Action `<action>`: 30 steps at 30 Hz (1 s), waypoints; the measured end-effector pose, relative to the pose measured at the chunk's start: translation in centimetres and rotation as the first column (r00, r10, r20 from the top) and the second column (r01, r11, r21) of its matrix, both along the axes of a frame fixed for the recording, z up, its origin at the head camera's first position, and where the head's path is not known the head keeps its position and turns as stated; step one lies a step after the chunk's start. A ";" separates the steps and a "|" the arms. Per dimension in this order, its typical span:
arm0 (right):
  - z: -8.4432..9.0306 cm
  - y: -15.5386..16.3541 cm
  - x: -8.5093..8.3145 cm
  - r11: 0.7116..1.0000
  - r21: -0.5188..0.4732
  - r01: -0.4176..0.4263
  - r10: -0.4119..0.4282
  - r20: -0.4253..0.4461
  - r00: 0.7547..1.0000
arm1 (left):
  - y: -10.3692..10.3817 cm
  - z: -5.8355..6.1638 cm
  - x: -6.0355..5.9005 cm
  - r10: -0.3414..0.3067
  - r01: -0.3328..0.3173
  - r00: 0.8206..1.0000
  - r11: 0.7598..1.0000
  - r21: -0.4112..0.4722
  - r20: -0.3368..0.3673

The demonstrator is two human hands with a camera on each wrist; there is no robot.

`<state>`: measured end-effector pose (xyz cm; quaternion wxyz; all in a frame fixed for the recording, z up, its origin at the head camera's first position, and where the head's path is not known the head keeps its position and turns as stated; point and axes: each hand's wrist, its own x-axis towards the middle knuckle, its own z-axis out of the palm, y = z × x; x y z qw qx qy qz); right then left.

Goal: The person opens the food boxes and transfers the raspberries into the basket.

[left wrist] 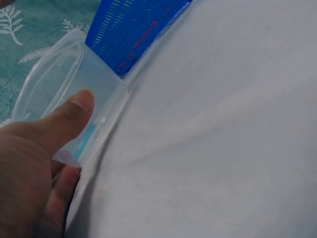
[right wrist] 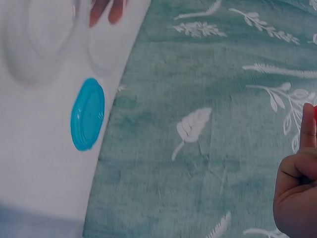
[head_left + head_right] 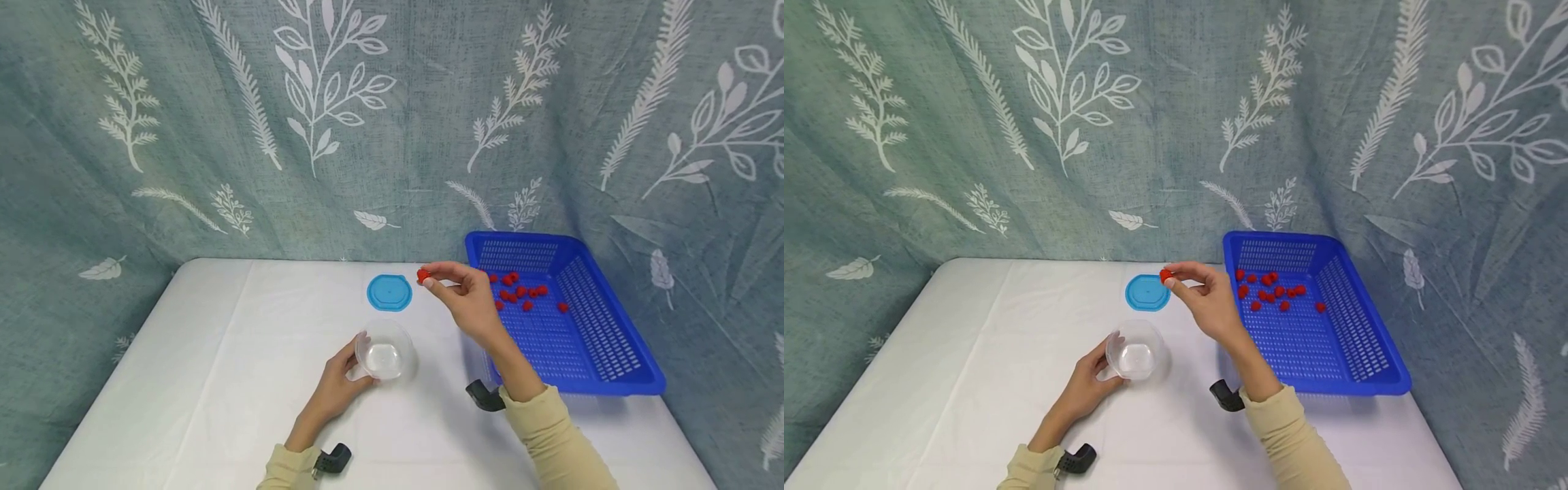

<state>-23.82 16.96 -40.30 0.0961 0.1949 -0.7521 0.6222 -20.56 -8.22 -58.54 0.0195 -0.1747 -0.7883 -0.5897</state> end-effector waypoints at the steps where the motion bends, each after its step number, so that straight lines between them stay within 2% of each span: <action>1: 0.3 0.4 -0.1 1.000 -0.013 0.006 -0.006 -0.002 1.000 | 0.0 0.0 0.0 -0.002 0.002 1.000 1.000 0.002 -0.001; 9: 2.1 4.7 -1.0 0.995 -0.034 0.091 -0.092 -0.027 0.995 | -0.1 0.1 -0.3 -0.011 0.011 1.000 1.000 -0.001 -0.006; 18: 2.9 10.6 -2.9 0.980 0.058 0.192 -0.191 -0.014 0.981 | -0.1 0.1 -0.1 0.001 -0.001 1.000 1.000 -0.010 0.013; 23: 1.8 14.5 -5.0 0.962 0.120 0.246 -0.248 0.001 0.969 | -0.1 0.1 -0.2 0.007 -0.007 1.000 1.000 -0.013 0.022; 30: -1.4 18.7 -7.1 0.916 0.254 0.311 -0.325 0.015 0.946 | -0.1 0.1 0.0 0.006 -0.006 1.000 1.000 -0.031 0.020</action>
